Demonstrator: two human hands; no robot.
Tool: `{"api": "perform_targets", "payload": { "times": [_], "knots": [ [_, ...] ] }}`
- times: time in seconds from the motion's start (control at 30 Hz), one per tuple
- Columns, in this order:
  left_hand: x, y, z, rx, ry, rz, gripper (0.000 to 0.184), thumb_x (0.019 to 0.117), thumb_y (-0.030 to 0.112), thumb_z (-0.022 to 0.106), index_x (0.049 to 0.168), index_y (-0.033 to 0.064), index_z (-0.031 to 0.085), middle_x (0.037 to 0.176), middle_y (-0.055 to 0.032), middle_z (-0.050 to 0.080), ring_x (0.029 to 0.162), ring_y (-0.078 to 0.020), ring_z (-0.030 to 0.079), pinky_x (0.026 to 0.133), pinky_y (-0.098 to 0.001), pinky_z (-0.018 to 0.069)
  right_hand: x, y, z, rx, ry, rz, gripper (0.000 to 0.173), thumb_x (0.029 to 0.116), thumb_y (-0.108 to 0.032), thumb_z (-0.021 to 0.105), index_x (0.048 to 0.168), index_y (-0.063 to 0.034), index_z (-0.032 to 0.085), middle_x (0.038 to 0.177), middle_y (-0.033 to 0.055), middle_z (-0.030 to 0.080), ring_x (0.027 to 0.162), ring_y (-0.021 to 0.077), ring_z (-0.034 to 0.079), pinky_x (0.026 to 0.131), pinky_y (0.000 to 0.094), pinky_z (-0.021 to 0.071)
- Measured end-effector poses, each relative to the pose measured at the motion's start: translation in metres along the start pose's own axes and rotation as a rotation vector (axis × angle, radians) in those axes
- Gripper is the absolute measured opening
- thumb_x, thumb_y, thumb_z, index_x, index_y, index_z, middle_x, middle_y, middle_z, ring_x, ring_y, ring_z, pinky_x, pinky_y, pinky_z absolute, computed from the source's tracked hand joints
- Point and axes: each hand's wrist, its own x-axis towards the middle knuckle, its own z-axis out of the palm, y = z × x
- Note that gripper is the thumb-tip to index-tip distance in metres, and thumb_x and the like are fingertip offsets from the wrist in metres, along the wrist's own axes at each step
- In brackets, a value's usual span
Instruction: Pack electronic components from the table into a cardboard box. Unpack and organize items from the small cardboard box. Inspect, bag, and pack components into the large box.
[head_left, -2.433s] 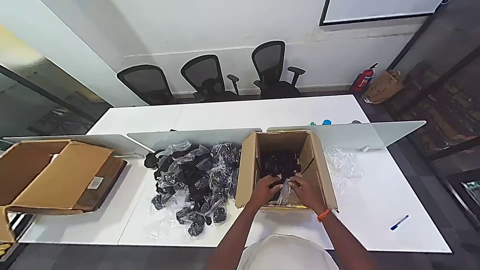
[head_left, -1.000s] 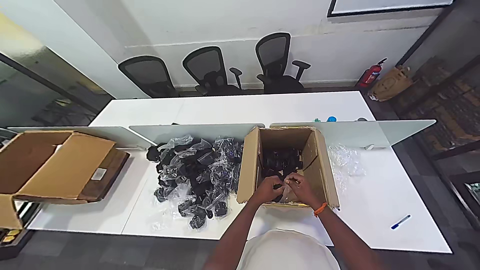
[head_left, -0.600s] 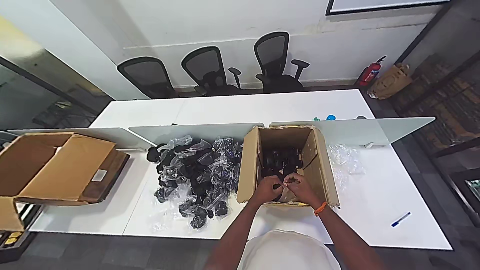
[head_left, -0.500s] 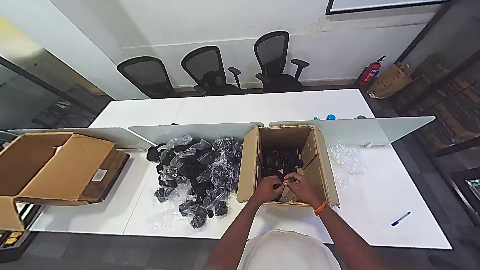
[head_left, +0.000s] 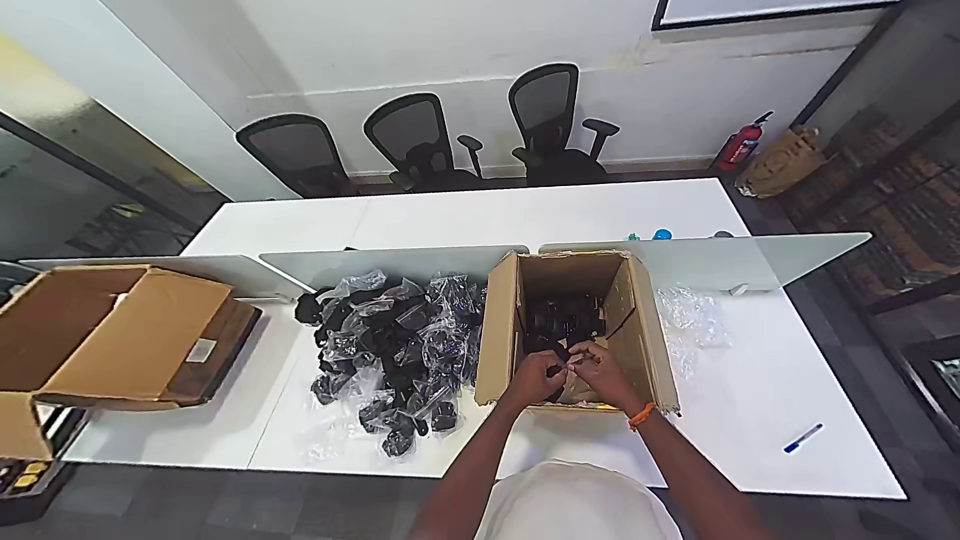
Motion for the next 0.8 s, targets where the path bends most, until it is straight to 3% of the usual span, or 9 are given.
{"api": "perform_targets", "payload": {
  "times": [0.2, 0.33, 0.5, 0.67, 0.8],
  "knots": [
    [0.0015, 0.0014, 0.0008, 0.020, -0.038, -0.047, 0.030, 0.0966, 0.036, 0.065, 0.104, 0.0102, 0.077, 0.105, -0.0049, 0.073, 0.099, -0.0136, 0.069, 0.094, -0.0374, 0.0562, -0.0011, -0.0012, -0.0007, 0.030, 0.031, -0.011, 0.031, 0.0874, -0.003, 0.074, 0.117, -0.0032, 0.066, 0.106, 0.0065, 0.072, 0.095, 0.0137, 0.070, 0.087, 0.0314, 0.0606],
    [0.0021, -0.0002, 0.0003, 0.016, -0.022, -0.040, 0.028, 0.0964, 0.033, 0.064, 0.102, 0.0079, 0.076, 0.103, -0.0059, 0.072, 0.098, -0.0144, 0.069, 0.093, -0.0374, 0.0563, -0.0004, -0.0011, -0.0014, 0.042, 0.084, -0.029, 0.027, 0.0912, -0.005, 0.071, 0.118, -0.0033, 0.065, 0.112, 0.0075, 0.070, 0.100, 0.0146, 0.069, 0.090, 0.0312, 0.0594],
    [0.0015, -0.0001, -0.0014, 0.042, 0.022, -0.017, 0.028, 0.0975, 0.032, 0.062, 0.097, 0.0071, 0.075, 0.101, -0.0057, 0.072, 0.096, -0.0149, 0.068, 0.091, -0.0380, 0.0566, 0.0034, 0.0022, -0.0005, 0.030, -0.065, -0.019, 0.043, 0.0890, -0.011, 0.074, 0.129, -0.0045, 0.060, 0.118, 0.0065, 0.068, 0.108, 0.0137, 0.067, 0.096, 0.0326, 0.0578],
    [0.0016, -0.0006, -0.0018, 0.042, 0.041, -0.005, 0.027, 0.0975, 0.031, 0.062, 0.098, 0.0076, 0.075, 0.102, -0.0057, 0.072, 0.095, -0.0148, 0.069, 0.090, -0.0382, 0.0570, 0.0044, 0.0027, 0.0002, 0.057, -0.054, -0.006, 0.035, 0.0894, -0.005, 0.074, 0.122, -0.0027, 0.063, 0.111, 0.0077, 0.071, 0.099, 0.0142, 0.070, 0.091, 0.0313, 0.0603],
    [0.0019, -0.0006, -0.0018, 0.033, 0.028, -0.006, 0.028, 0.0972, 0.032, 0.063, 0.097, 0.0070, 0.075, 0.101, -0.0058, 0.072, 0.095, -0.0147, 0.069, 0.090, -0.0381, 0.0569, 0.0034, 0.0028, -0.0009, 0.035, -0.062, -0.024, 0.035, 0.0905, -0.007, 0.073, 0.124, -0.0028, 0.064, 0.114, 0.0077, 0.071, 0.103, 0.0132, 0.069, 0.095, 0.0310, 0.0588]
  ]
}}
